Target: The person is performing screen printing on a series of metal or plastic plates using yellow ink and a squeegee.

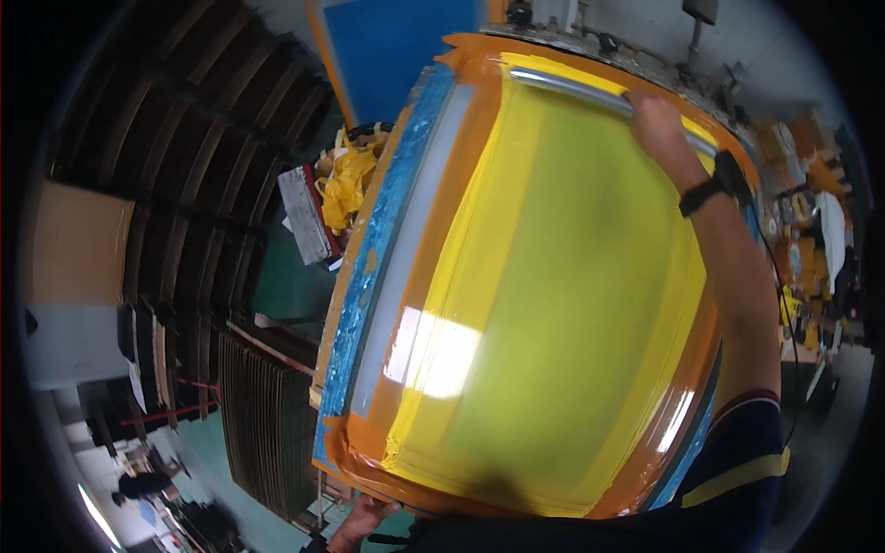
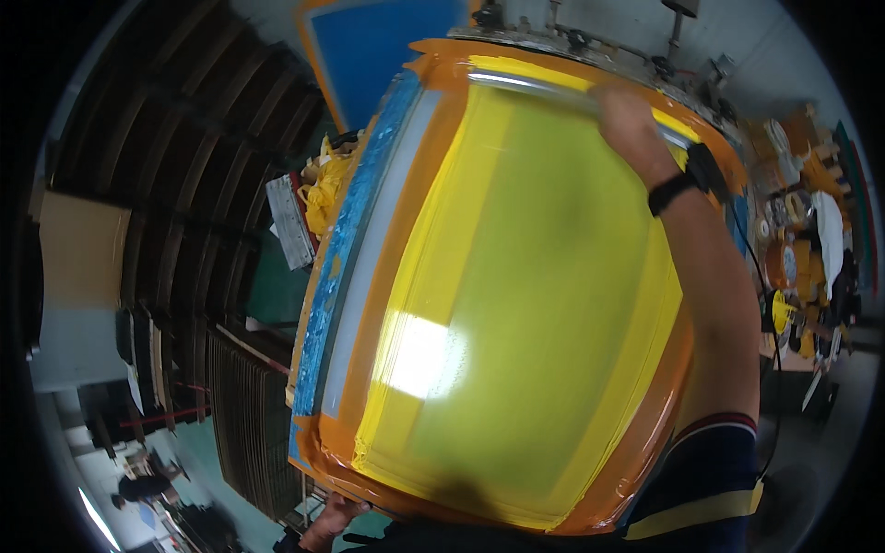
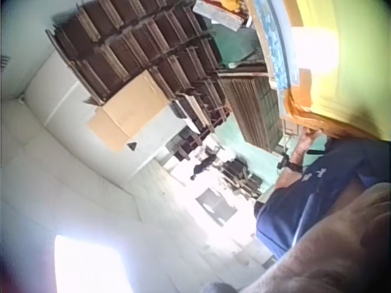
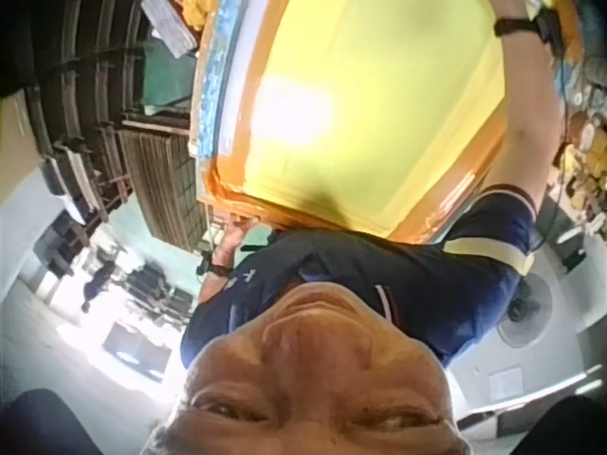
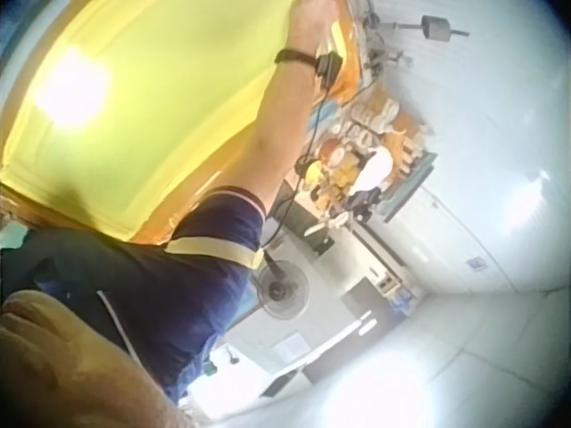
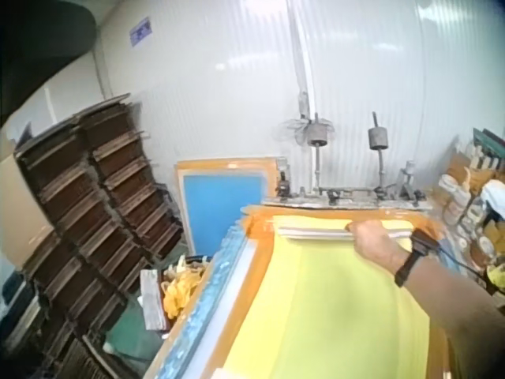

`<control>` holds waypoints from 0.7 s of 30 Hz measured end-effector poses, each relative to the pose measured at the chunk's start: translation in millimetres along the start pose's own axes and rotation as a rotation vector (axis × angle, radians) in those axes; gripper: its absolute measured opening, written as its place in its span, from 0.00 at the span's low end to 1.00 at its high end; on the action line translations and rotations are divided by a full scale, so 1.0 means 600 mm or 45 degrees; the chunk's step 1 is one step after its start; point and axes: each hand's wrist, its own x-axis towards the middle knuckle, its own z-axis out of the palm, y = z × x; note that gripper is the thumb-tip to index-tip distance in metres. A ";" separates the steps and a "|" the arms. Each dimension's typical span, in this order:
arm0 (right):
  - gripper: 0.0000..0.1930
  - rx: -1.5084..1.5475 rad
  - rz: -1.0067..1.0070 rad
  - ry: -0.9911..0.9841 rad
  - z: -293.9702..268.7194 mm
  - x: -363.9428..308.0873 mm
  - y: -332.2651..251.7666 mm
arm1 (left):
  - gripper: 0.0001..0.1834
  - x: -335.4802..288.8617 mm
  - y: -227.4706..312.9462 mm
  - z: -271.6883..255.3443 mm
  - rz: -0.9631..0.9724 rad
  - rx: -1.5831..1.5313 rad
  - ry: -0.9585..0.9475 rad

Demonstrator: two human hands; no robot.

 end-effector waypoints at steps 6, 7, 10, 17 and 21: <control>0.15 -0.062 -0.031 -0.023 0.037 0.111 0.012 | 0.36 0.009 -0.057 -0.039 -0.150 -0.012 0.031; 0.17 -0.099 0.009 -0.153 0.016 0.115 0.025 | 0.37 0.018 -0.051 -0.032 -0.132 -0.044 -0.001; 0.11 -0.102 -0.002 -0.230 -0.009 0.128 0.044 | 0.37 0.003 -0.052 -0.025 -0.111 -0.115 0.022; 0.18 0.138 -0.251 -0.432 -0.048 0.023 0.019 | 0.27 -0.002 -0.109 -0.057 0.005 -0.137 0.026; 0.16 0.282 -0.111 -0.546 -0.130 -0.107 -0.081 | 0.18 0.009 -0.083 -0.027 0.115 -0.202 0.012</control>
